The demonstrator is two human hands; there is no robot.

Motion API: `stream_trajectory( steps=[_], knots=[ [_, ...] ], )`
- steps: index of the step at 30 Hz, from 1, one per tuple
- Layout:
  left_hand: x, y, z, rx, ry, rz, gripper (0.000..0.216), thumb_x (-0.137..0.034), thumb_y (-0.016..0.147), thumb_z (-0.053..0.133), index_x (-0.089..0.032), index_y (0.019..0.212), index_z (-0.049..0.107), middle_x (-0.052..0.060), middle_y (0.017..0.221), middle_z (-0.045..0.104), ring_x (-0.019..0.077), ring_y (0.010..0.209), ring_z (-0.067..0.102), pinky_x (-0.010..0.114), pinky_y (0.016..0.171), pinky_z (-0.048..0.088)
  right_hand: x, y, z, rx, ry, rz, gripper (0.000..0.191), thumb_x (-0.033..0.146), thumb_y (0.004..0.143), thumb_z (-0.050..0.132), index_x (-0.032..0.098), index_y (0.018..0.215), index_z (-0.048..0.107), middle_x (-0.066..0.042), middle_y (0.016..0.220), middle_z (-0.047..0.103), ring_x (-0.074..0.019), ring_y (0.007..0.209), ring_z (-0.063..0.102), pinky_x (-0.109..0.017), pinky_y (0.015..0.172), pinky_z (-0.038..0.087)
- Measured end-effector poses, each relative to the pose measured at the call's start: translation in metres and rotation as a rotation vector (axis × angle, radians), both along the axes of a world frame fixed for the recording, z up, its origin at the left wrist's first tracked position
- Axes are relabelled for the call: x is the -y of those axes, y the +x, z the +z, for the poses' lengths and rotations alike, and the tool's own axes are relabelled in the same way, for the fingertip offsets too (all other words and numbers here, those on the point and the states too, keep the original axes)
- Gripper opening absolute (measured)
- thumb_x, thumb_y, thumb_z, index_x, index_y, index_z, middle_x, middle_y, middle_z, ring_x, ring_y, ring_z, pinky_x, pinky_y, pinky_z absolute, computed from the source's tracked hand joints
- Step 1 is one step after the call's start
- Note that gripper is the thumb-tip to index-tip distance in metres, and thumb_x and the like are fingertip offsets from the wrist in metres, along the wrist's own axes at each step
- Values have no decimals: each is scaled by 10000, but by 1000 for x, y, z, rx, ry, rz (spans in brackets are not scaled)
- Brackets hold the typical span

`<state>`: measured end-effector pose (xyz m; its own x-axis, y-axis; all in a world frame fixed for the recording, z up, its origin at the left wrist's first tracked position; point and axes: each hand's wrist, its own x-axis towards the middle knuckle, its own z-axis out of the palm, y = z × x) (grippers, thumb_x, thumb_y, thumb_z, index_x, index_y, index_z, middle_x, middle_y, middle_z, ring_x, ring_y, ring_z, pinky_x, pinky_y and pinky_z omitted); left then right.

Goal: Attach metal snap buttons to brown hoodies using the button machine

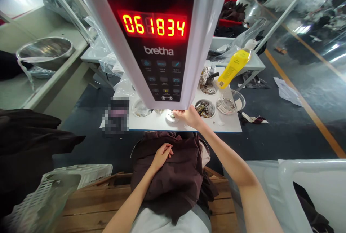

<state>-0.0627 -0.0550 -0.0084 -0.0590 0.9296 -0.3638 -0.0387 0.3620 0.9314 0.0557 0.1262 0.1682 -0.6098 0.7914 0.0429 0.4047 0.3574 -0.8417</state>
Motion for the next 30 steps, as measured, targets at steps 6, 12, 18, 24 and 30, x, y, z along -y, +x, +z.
stream_trajectory(
  steps=[6,12,18,24,30],
  knots=[
    [0,-1,-2,3,1,-3,250,-366,847,438,-153,955,512,-2,682,577,90,564,506,192,522,364,1,-1,-2,0,5,-20,294,415,747,521,149,626,494,5,581,496,-100,552,442,-212,545,352],
    [0,0,-1,5,5,-3,244,-358,852,436,-150,954,514,-2,684,580,86,564,506,195,535,369,1,-1,-2,-7,15,-4,263,380,765,527,144,652,501,5,602,501,-99,575,446,-207,559,350],
    [0,0,-3,9,9,2,246,-372,845,440,-160,942,520,-11,674,580,86,559,510,201,558,390,1,1,-3,2,13,-14,272,395,779,528,140,686,539,1,620,534,-117,601,495,-212,584,383],
    [0,0,-7,9,7,6,249,-383,834,448,-167,931,524,-16,664,580,87,546,514,199,538,387,3,4,-3,13,18,-46,297,416,789,542,140,795,654,-48,783,670,-201,809,595,-247,675,439],
    [0,-1,-6,6,10,1,241,-372,840,444,-164,933,523,-13,667,580,86,548,512,197,534,380,4,6,-6,37,-61,-73,352,462,794,543,148,856,689,-57,864,709,-222,826,636,-268,677,464]
  ],
)
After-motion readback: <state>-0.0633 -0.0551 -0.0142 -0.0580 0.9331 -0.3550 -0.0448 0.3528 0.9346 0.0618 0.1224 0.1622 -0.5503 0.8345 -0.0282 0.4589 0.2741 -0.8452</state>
